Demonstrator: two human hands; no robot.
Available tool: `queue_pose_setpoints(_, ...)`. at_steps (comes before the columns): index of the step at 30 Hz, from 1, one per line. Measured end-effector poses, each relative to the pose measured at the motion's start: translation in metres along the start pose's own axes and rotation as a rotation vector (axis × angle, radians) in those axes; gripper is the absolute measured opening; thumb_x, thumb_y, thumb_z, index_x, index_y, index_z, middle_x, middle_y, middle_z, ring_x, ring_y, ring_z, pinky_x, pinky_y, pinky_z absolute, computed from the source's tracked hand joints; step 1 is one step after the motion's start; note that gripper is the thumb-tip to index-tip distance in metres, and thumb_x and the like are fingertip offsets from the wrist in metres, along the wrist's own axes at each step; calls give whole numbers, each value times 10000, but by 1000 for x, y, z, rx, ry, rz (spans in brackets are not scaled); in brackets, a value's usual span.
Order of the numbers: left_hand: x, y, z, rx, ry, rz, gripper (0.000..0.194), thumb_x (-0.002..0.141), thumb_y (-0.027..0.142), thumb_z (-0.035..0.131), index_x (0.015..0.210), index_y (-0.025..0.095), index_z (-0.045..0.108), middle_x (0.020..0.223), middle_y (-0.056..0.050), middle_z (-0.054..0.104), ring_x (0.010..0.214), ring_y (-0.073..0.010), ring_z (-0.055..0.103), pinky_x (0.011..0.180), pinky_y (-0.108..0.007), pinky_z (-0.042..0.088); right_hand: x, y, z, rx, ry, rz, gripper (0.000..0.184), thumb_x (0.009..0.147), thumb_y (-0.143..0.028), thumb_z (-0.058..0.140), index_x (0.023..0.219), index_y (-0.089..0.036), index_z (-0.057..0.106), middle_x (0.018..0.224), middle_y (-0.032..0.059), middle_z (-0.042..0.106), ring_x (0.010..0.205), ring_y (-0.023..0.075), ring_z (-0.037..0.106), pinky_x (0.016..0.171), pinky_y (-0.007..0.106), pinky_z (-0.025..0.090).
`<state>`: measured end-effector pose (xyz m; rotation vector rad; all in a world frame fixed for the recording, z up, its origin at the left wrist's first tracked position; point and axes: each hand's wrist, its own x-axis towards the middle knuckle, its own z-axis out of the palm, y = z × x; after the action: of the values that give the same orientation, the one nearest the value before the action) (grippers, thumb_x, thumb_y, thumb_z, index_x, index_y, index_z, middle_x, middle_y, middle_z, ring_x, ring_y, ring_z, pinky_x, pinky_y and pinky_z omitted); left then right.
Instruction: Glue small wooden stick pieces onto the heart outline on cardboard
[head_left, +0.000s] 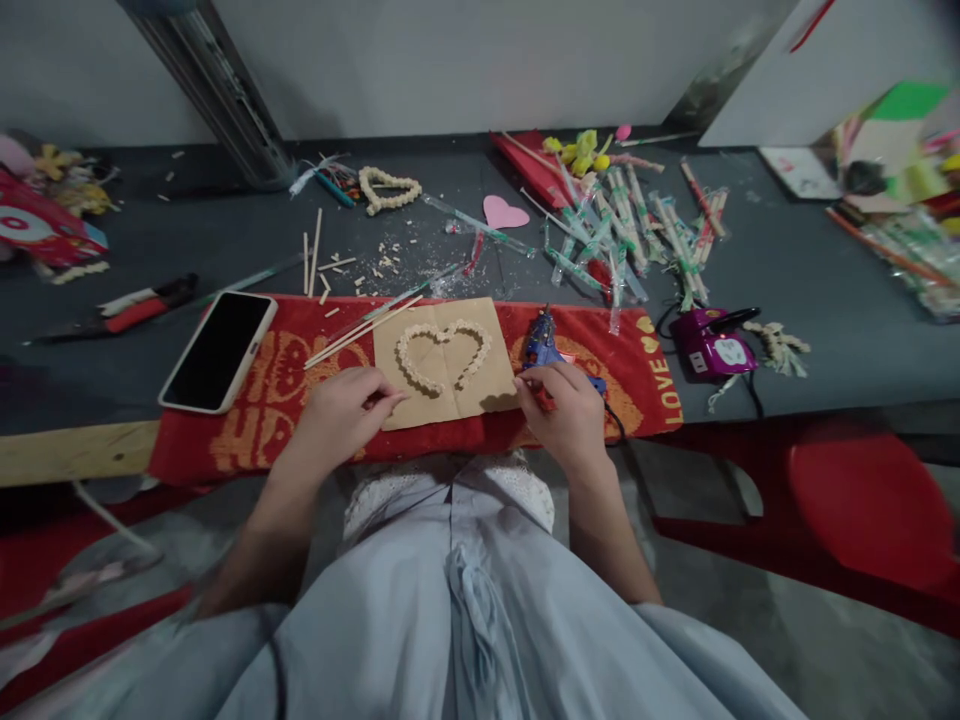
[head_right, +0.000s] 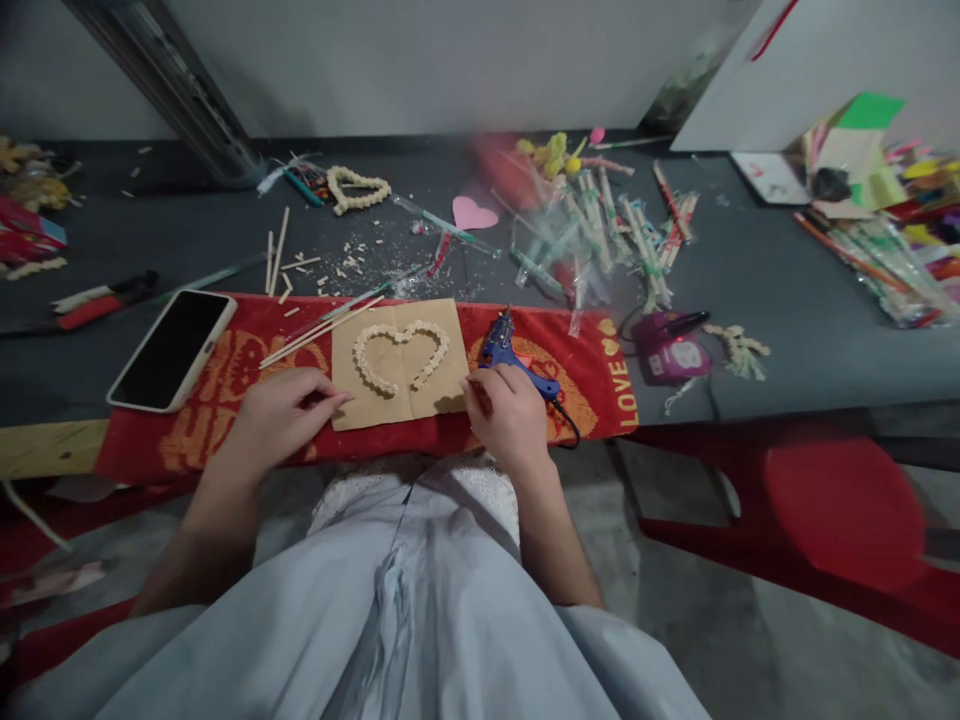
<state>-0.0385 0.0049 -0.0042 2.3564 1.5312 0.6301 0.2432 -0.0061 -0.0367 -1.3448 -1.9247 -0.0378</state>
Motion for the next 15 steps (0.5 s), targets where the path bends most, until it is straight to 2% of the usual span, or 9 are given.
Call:
queue_pose_setpoints(3,26,-5,-9,122,-20,-65,233,929,317,520,780,200,656,795,-43,702,770,-187,648,703,-283,473,1,-1,-1,-3,-10,-8,109,929,-204,591,827,-209,630,724,32,661,690,181,590,657,298,492)
queue_pose_setpoints(6,58,-14,-20,267,-99,-179,289,931,321,468,953,166,711,963,-106,721,923,-263,666,752,-340,483,3,-5,0,11,-36,-13,131,946,-220,571,827,-214,625,733,35,670,700,181,600,657,297,497)
queue_pose_setpoints(8,80,-24,-25,302,-133,-220,320,911,289,475,1074,158,717,1045,-122,722,985,-280,665,830,-368,491,4,-8,2,23,-41,-20,149,956,-228,554,826,-214,624,730,38,668,699,181,602,657,300,500)
queue_pose_setpoints(11,111,-44,-24,346,-119,-246,351,897,270,483,1122,164,730,1109,-139,724,1041,-305,659,873,-398,491,4,-11,3,32,-46,-28,158,960,-226,544,830,-204,632,726,44,664,693,184,604,654,305,503)
queue_pose_setpoints(15,141,-68,-14,394,-136,-246,334,881,269,510,1090,191,759,1049,-126,741,983,-293,670,840,-387,497,4,-14,4,40,-69,-36,160,955,-220,559,825,-185,646,712,45,662,676,178,602,639,300,499)
